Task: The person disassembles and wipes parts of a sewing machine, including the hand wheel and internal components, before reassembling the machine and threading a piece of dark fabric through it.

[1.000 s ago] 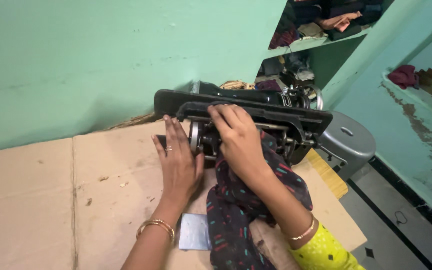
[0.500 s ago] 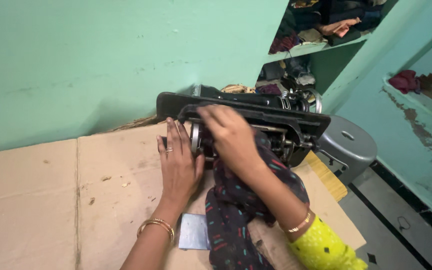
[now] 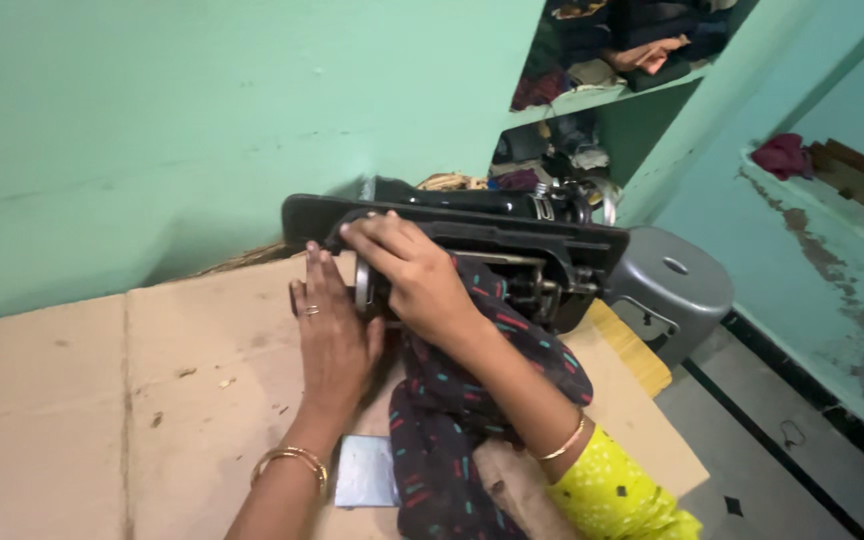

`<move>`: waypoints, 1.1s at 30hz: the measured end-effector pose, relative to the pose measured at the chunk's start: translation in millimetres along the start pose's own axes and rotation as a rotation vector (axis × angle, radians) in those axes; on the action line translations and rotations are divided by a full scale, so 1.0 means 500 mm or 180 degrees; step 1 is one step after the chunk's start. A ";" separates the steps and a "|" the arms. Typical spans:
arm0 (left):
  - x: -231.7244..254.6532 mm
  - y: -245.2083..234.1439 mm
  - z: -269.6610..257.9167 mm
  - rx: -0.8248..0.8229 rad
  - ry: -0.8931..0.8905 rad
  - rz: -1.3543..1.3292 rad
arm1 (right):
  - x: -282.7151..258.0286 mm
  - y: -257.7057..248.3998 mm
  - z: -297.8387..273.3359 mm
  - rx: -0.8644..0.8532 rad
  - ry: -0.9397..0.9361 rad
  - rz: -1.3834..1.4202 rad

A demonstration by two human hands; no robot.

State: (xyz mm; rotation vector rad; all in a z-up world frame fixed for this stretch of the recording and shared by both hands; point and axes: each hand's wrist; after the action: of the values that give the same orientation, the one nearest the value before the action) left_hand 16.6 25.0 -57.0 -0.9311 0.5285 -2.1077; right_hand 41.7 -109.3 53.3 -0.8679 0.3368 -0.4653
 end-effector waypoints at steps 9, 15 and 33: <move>0.030 -0.019 0.002 -0.0210 0.0232 0.0327 | 0.008 -0.054 -0.189 0.0616 0.0440 -0.0529; 0.025 -0.023 0.008 -0.0219 0.0471 0.0591 | 0.009 -0.008 -0.137 0.0108 0.0586 -0.0828; 0.030 -0.026 0.009 -0.0245 0.0401 0.0740 | 0.031 -0.014 -0.231 0.0118 0.1121 -0.1351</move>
State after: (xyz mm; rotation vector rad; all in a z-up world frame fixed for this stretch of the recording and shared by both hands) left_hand 7.0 21.2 -39.3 -0.7430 0.7502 -1.9541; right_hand -0.2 -196.0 -12.6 -0.8209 0.4661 -1.0217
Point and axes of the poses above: each hand's wrist, its own z-axis towards the middle knuckle, its own y-axis out of the palm, x = y × z, and after that the axes turned 10 degrees about -x, right-handed
